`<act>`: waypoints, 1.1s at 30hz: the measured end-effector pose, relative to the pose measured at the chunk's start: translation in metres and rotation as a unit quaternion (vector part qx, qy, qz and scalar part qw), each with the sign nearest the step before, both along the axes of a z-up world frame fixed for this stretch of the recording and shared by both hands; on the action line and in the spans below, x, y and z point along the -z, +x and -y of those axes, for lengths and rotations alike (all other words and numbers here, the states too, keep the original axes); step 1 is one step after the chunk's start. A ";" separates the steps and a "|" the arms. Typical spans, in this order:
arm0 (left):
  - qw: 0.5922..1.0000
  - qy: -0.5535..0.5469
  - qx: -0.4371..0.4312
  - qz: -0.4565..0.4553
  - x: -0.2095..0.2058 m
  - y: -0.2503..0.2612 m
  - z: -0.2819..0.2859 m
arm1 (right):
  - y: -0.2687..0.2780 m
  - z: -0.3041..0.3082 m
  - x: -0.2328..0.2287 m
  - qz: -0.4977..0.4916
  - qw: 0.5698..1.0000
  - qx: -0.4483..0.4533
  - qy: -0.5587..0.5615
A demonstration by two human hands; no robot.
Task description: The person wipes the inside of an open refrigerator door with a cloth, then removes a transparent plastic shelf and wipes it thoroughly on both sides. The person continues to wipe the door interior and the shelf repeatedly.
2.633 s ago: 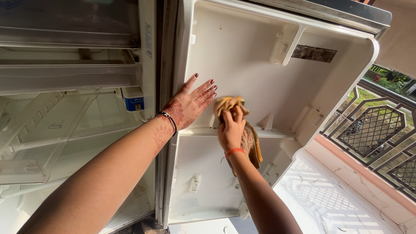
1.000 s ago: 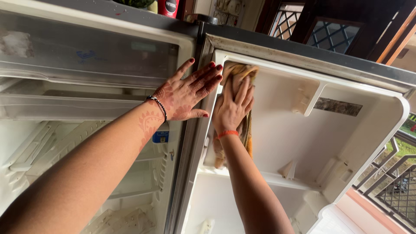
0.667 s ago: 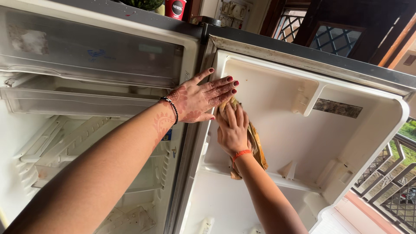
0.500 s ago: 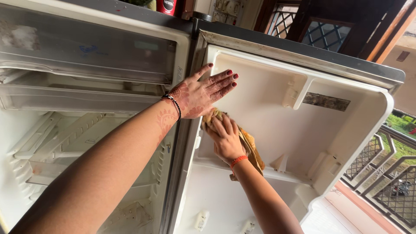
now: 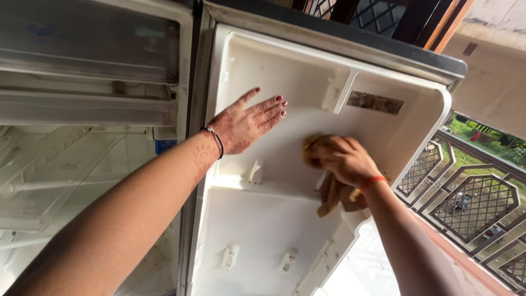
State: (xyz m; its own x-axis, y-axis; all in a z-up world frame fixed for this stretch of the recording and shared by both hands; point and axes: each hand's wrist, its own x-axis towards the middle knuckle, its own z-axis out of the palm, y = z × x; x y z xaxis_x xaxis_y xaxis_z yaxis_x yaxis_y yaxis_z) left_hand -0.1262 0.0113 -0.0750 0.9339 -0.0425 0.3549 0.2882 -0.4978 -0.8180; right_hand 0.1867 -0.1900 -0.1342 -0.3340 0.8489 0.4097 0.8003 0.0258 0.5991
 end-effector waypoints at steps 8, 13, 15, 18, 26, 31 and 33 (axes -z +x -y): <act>0.997 -0.030 -0.065 0.022 0.016 0.032 -0.033 | 0.079 -0.036 -0.004 -0.260 0.872 0.218 0.352; 0.995 0.029 -0.093 0.034 0.030 0.032 -0.054 | 0.063 -0.072 0.033 -0.425 0.699 0.391 0.422; 0.996 0.028 -0.075 0.050 0.030 0.031 -0.056 | 0.047 -0.092 0.032 -0.506 0.607 0.418 0.449; 0.997 -0.002 -0.010 0.076 0.030 0.032 -0.055 | 0.012 -0.119 0.027 -0.626 0.496 0.372 0.473; 0.976 -0.029 0.153 0.151 0.033 0.024 -0.057 | -0.155 -0.221 0.091 -0.406 0.774 0.154 0.460; 0.989 -0.010 0.073 0.127 0.029 0.025 -0.053 | -0.150 -0.179 0.114 -0.161 0.953 -0.039 0.255; 0.993 -0.027 0.049 0.105 0.025 0.025 -0.051 | -0.117 -0.159 0.103 -0.056 0.977 -0.104 0.178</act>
State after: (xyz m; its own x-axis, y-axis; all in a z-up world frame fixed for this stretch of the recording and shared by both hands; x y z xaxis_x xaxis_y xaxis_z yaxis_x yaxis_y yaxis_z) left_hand -0.1011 0.0628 -0.1001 0.8316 -0.1057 0.5452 0.3969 -0.5735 -0.7167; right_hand 0.0695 -0.0306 -0.2376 -0.4205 0.5635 0.7111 0.8612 0.0013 0.5083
